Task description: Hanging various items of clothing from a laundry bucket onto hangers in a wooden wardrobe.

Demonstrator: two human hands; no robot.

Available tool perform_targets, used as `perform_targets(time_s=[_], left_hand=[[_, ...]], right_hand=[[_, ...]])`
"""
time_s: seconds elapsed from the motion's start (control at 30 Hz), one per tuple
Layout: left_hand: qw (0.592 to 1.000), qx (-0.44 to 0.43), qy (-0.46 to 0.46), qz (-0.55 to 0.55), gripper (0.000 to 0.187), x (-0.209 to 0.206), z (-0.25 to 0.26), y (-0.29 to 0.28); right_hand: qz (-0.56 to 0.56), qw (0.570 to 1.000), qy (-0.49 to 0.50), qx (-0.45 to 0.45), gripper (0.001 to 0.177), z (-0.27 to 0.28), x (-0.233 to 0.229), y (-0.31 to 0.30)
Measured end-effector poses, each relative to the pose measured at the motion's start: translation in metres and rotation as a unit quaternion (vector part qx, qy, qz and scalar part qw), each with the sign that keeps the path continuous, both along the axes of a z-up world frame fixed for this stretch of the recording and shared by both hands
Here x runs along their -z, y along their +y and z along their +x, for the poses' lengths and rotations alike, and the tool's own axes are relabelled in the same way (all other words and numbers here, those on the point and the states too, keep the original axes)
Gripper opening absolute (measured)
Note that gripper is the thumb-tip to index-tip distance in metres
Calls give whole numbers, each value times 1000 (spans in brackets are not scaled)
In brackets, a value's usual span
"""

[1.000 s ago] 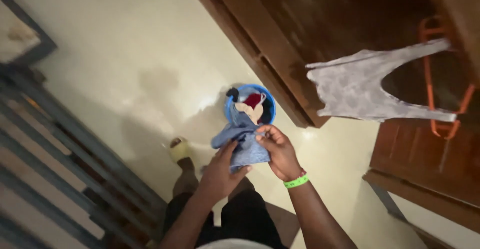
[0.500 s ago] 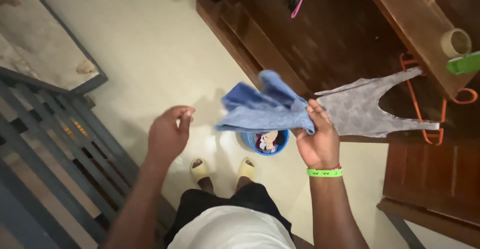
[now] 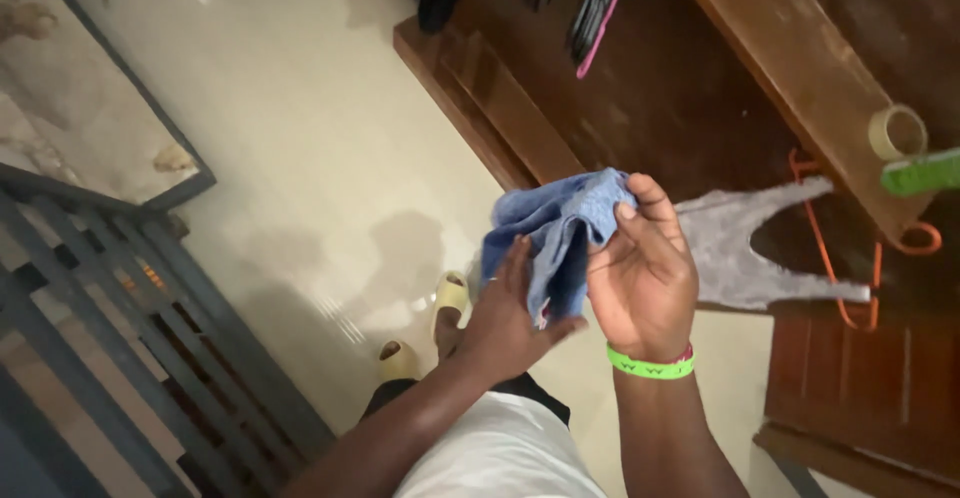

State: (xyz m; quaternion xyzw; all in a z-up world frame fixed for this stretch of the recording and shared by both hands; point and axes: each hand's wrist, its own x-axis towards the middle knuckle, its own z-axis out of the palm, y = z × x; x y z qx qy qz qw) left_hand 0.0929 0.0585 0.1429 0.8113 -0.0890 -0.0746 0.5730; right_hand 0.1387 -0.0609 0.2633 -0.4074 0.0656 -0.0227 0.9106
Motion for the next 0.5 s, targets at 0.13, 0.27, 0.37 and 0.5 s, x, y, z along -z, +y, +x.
perform_targets(time_s=[0.13,0.27,0.37,0.5], left_hand=[[992,-69,91,-56,67,-2,43,20],[990,-101,-55,-78,48,32,89,67],[987,-163,4,-7,35,-10,128,100],[974,-217,-16,67,23,-68,168,134]], right_hand=[[17,1000,-3,-15,25,24,-6,-14],[50,998,-25,-39,29,62,9,-60],[37,998,-30,-49,42,95,15,-75],[-51,992,-62,-94,56,142,25,-78]])
